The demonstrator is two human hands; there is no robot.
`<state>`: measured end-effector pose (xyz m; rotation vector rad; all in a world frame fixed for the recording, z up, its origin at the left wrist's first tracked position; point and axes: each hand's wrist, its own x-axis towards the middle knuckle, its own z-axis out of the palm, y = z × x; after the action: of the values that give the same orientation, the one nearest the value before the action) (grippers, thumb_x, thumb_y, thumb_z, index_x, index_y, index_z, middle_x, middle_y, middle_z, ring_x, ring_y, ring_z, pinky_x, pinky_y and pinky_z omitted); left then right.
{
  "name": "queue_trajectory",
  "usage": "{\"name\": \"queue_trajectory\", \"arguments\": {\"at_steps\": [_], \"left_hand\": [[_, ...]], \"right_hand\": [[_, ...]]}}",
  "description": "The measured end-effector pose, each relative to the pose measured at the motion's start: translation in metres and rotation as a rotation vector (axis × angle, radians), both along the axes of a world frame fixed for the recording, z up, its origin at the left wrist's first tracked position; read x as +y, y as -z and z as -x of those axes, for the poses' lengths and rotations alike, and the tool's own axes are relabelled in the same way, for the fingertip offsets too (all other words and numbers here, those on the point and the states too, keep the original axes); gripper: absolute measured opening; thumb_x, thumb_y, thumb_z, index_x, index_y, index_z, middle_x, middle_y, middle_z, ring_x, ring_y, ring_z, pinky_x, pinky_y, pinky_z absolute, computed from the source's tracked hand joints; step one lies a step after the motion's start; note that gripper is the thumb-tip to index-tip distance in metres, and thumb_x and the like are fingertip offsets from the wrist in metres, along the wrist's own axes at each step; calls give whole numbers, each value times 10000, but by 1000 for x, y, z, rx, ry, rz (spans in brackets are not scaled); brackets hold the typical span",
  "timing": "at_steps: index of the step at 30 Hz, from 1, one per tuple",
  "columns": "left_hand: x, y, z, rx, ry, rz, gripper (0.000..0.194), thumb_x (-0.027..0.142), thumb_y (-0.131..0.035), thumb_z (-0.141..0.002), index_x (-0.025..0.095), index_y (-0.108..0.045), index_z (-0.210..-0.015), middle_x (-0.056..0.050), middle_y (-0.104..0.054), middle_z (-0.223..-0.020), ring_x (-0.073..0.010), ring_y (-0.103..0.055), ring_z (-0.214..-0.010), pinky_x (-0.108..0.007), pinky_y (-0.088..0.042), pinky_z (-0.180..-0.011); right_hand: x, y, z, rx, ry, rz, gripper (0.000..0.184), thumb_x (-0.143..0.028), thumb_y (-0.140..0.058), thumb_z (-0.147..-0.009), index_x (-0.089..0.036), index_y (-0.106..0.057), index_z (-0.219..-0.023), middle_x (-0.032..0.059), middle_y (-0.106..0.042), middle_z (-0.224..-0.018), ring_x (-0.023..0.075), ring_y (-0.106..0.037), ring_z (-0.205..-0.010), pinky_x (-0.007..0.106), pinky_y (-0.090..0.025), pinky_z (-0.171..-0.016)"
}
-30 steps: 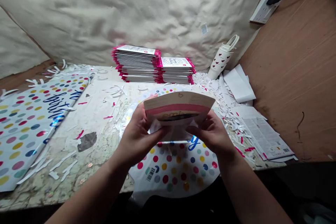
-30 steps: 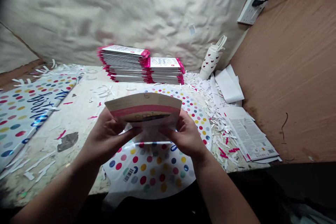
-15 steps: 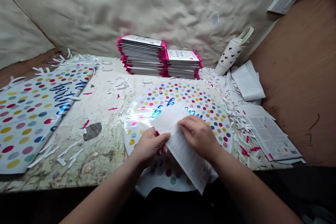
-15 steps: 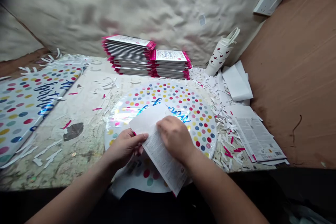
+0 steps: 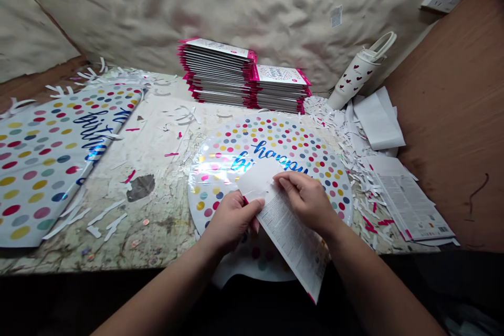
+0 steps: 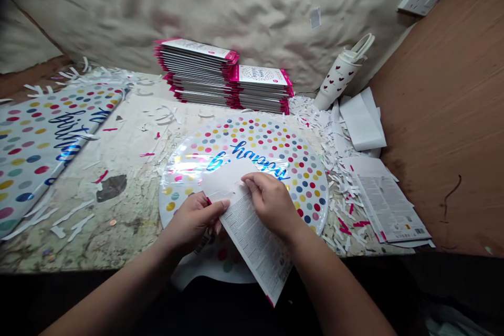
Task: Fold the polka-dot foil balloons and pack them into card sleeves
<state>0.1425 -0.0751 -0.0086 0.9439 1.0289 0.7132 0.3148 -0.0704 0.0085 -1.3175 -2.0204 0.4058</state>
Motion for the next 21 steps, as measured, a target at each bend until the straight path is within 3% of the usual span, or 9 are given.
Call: {"name": "queue_trajectory", "arguments": {"at_steps": [4,9,11,15,16,17,19,21], "left_hand": [[1,-3,-3,71,5,-23,227,351,-585,-755,137,-565,-683,8,-565,-422,-106,-488,-356,-188,-354,-375],[0,-7,-7,134,10,-61,239,340,-549,-775,145,-554,-637,-6,-587,-420,-104,-493,-341,-181,-355,-363],[1,-6,-3,126,-6,-58,230,327,-552,-767,142,-559,-630,-11,-588,-413,-105,-500,-345,-181,-370,-371],[6,-3,3,110,-130,-25,223,292,-570,-736,125,-553,-588,-19,-558,-379,-93,-477,-331,-173,-363,-364],[6,-3,2,96,-172,2,215,282,-568,-735,118,-556,-596,-23,-559,-386,-90,-476,-335,-170,-359,-363],[5,-3,0,70,-210,30,197,275,-564,-739,109,-567,-633,-29,-575,-415,-92,-494,-356,-168,-367,-372],[0,-6,-6,-6,-235,49,186,280,-555,-760,100,-588,-792,-45,-635,-548,-118,-576,-469,-183,-432,-436],[-7,-12,-8,-35,-118,-34,249,307,-566,-780,124,-567,-950,-66,-671,-738,-156,-635,-637,-235,-503,-555]], "right_hand": [[-10,-2,8,-208,-60,-149,169,-135,-432,-864,-146,-600,-870,87,-629,-874,191,-566,-865,300,-451,-777],[-8,1,12,-489,3,-246,215,-90,-371,-823,-141,-567,-752,107,-572,-788,216,-504,-759,324,-427,-692],[0,-1,-12,-547,159,-202,198,-76,-377,-797,-139,-564,-773,103,-565,-778,215,-500,-746,325,-421,-692],[2,-16,-79,-675,714,56,220,-100,-390,-794,-114,-592,-877,150,-598,-844,274,-551,-830,387,-440,-711],[-3,-19,-86,-672,741,92,243,-136,-410,-804,-103,-588,-966,173,-604,-931,299,-551,-910,411,-447,-744],[-9,-21,-87,-654,667,113,313,-186,-442,-810,-97,-552,-1089,189,-588,-1054,314,-528,-1010,430,-447,-797],[-22,-21,-69,-584,319,107,576,-287,-521,-789,-114,-374,-1319,172,-460,-1306,303,-421,-1197,437,-415,-920],[-29,-14,-40,-500,27,53,676,-276,-528,-783,-141,-267,-1391,136,-378,-1393,275,-362,-1262,429,-387,-979]]}}
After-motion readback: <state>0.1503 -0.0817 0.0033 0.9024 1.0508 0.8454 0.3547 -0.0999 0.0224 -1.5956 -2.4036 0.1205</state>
